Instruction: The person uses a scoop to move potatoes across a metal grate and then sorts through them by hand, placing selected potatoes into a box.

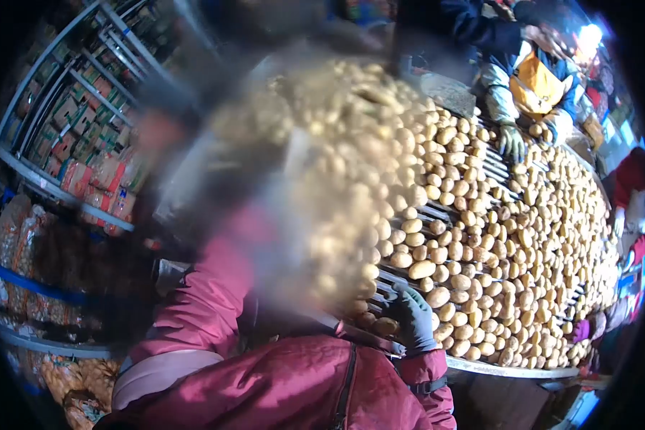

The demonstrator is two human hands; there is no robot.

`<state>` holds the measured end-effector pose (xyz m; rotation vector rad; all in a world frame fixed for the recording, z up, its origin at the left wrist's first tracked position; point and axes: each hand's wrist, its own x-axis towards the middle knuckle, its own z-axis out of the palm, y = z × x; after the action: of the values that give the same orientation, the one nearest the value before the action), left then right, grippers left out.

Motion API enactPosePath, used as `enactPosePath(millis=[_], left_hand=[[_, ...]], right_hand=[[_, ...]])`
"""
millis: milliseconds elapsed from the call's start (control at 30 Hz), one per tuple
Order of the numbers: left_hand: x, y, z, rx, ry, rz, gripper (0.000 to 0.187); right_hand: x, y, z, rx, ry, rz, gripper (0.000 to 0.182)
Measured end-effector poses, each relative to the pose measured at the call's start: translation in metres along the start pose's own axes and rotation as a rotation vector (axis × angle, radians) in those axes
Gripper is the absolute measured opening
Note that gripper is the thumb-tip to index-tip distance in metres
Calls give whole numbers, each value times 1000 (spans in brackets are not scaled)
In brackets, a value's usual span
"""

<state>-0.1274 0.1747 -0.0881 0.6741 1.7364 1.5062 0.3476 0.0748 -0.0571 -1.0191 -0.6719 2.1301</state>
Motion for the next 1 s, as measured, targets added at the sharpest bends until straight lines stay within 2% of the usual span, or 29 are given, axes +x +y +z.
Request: enactPosePath(millis=[33, 67, 133, 200, 233, 333, 400, 533, 567, 600, 667, 700, 800, 833, 867, 933, 967, 1000], left_hand=[[-4, -1, 24, -1, 82, -20, 47], [-9, -1, 39, 57, -15, 10, 51], [-9, -2, 72, 83, -64, -15, 50], [-17, -2, 116, 54, -48, 58, 44], [-35, 17, 134, 18, -135, 3, 39], [-35, 11, 186, 136, -207, 183, 35], [-44, 18, 230, -6, -249, 267, 34], [-97, 103, 267, 377, -284, 366, 47], [-89, 96, 279, 405, -203, 447, 51], [-99, 113, 276, 304, -167, 343, 47], [-47, 77, 275, 305, -56, 409, 44], [-34, 68, 261, 170, -48, 409, 41], [-42, 74, 198, 190, -46, 334, 41], [-46, 68, 182, 30, -76, 264, 41], [-49, 60, 166, 23, -52, 262, 41], [-57, 46, 133, -14, 19, 221, 41], [-74, 56, 109, -124, -30, 264, 40], [-88, 63, 88, -249, -66, 182, 35]], right_hand=[[-7, -5, 0, -13, 6, 0, 31], [-12, -5, -1, 51, -4, -23, 33], [-23, -7, -11, 30, -51, -46, 39], [-34, -12, -11, 31, -46, -107, 39], [-44, -21, -8, 63, -43, -94, 39], [-58, -30, -6, 107, -31, -71, 38], [-60, -34, -5, 56, -6, -79, 40], [-52, -42, -2, -86, 22, -84, 40], [-50, -48, 3, -124, 14, -78, 40], [-48, -51, 8, -137, 12, -78, 40], [-38, -53, 21, -132, 38, -55, 42], [-30, -52, 24, -170, 16, -70, 43], [-5, -40, 56, -255, 45, -119, 56], [6, -34, 70, -246, -30, -122, 64], [17, -29, 87, -353, -39, -98, 59], [37, -11, 118, -278, -153, -10, 51], [52, 5, 122, -305, -111, 61, 44], [70, 21, 121, -316, -181, 61, 40]])
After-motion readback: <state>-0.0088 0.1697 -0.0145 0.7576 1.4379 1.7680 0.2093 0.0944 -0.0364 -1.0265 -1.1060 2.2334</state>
